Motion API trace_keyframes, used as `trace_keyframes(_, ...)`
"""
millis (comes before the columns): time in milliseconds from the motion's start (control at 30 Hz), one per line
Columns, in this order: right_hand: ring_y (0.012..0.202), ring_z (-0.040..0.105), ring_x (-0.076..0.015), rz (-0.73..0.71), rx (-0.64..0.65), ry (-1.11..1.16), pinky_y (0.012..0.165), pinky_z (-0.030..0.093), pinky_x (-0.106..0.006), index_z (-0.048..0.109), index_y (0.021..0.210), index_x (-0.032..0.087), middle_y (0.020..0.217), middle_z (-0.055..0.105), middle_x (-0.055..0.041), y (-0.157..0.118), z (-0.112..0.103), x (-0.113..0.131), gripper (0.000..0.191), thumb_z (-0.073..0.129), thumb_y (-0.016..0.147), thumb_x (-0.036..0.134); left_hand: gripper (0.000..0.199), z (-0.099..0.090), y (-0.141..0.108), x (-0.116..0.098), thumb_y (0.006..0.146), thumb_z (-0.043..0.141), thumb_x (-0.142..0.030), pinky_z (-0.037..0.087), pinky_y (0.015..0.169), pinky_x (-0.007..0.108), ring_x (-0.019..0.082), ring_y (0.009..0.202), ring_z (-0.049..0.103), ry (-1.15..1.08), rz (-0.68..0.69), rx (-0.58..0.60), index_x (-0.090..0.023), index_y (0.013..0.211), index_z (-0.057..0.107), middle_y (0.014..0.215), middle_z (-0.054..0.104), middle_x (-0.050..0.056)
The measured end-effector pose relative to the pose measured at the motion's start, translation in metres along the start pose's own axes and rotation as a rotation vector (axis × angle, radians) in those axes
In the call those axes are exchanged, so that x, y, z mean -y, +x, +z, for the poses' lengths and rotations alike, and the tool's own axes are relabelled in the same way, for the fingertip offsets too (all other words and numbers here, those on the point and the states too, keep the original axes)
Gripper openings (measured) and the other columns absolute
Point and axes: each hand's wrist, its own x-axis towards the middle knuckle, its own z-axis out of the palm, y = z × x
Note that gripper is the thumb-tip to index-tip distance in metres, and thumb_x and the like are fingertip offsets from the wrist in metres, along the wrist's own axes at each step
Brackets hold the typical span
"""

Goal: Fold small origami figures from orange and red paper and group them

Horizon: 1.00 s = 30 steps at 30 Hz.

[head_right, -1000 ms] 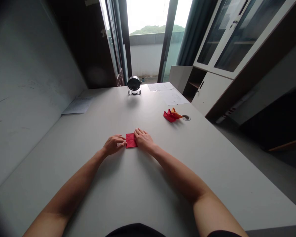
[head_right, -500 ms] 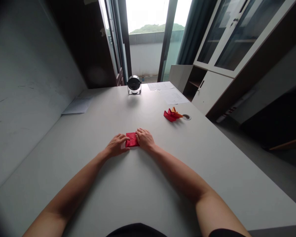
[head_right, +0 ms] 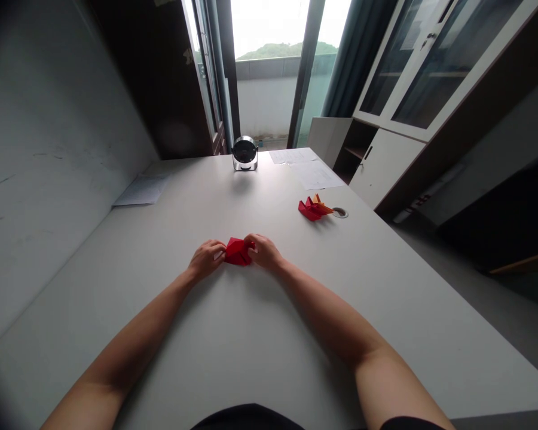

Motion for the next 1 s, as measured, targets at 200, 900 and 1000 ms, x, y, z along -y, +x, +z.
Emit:
trace_keyframes(200, 0.089, 0.062, -0.0166, -0.008, -0.012, 0.035, 0.081, 0.047, -0.026, 0.060, 0.094, 0.019, 0.096, 0.069, -0.0030, 0.001, 0.000, -0.003, 0.034, 0.041, 0.071, 0.003, 0.015, 0.000, 0.000, 0.002, 0.091, 0.055, -0.024, 0.050, 0.093, 0.036, 0.021, 0.100, 0.062, -0.032, -0.028, -0.018, -0.027, 0.092, 0.069, 0.105, 0.071, 0.001)
trace_keyframes(900, 0.077, 0.054, -0.0159, -0.022, 0.009, -0.071, 0.072, 0.040, -0.025, 0.068, 0.086, 0.021, 0.080, 0.063, -0.0021, 0.001, 0.007, -0.002, 0.014, 0.062, 0.094, 0.032, 0.020, 0.004, 0.000, 0.001, 0.090, 0.059, -0.023, 0.049, 0.092, 0.035, 0.022, 0.099, 0.061, -0.091, 0.000, -0.059, -0.025, 0.106, 0.070, 0.103, 0.072, 0.004)
trace_keyframes(1000, 0.087, 0.055, -0.0193, -0.019, -0.031, -0.146, 0.080, 0.041, -0.028, 0.067, 0.092, 0.022, 0.091, 0.066, -0.0047, 0.001, 0.009, -0.001, 0.011, 0.065, 0.092, 0.032, 0.018, 0.006, 0.000, -0.001, 0.088, 0.063, -0.024, 0.047, 0.096, 0.038, 0.024, 0.103, 0.058, -0.042, 0.006, -0.076, -0.025, 0.104, 0.070, 0.109, 0.069, 0.005)
